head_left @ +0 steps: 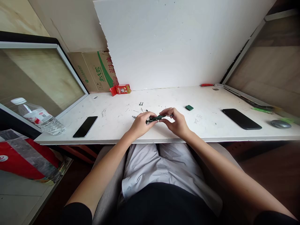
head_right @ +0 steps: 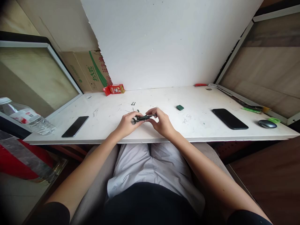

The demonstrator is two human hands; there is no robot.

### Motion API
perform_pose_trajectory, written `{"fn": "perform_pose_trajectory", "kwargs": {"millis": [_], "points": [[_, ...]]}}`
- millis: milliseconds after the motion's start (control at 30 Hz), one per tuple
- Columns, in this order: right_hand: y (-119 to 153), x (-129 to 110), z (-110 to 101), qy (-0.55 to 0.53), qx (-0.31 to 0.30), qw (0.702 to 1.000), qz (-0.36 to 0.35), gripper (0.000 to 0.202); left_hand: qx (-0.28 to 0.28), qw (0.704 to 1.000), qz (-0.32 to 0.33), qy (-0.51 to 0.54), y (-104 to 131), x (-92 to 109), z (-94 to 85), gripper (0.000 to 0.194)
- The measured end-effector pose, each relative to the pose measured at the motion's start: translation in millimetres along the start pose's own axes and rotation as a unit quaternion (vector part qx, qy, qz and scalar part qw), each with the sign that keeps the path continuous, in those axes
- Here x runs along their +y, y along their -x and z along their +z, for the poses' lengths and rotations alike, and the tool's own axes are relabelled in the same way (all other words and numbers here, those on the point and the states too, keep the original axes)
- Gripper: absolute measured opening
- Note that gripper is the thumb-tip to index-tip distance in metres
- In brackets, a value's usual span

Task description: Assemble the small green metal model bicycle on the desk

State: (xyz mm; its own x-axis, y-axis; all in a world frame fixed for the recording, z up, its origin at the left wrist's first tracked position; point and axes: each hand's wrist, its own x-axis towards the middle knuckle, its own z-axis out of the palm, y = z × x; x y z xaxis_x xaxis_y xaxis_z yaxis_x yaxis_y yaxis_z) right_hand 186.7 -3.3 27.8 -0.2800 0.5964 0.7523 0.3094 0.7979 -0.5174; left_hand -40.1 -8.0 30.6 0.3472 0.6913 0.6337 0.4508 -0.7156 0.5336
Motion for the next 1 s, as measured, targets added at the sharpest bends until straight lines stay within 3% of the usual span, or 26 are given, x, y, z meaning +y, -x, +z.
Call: {"fn": "perform_pose_trajectory", "kwargs": {"millis": [233, 433, 633, 1000], "points": [[-7, -10, 4, -0.14, 0.053, 0.986, 0.076, 0.046, 0.027, 0.99, -0.112, 0.084, -5, 3, -6.6, 0.032], [-14, -18, 6, -0.183, 0.078, 0.975, 0.096, 0.055, -0.02, 0.966, -0.164, 0.2, -11, 14, -15.4, 0.037], [-17, -23, 4, -0.177, 0.08, 0.975, 0.107, 0.058, -0.036, 0.947, -0.191, 0.254, -13, 20, -20.4, 0.04], [-20, -35, 3, -0.225, 0.087, 0.962, 0.126, 0.059, -0.047, 0.939, -0.192, 0.282, -14, 26, -25.9, 0.04]]}}
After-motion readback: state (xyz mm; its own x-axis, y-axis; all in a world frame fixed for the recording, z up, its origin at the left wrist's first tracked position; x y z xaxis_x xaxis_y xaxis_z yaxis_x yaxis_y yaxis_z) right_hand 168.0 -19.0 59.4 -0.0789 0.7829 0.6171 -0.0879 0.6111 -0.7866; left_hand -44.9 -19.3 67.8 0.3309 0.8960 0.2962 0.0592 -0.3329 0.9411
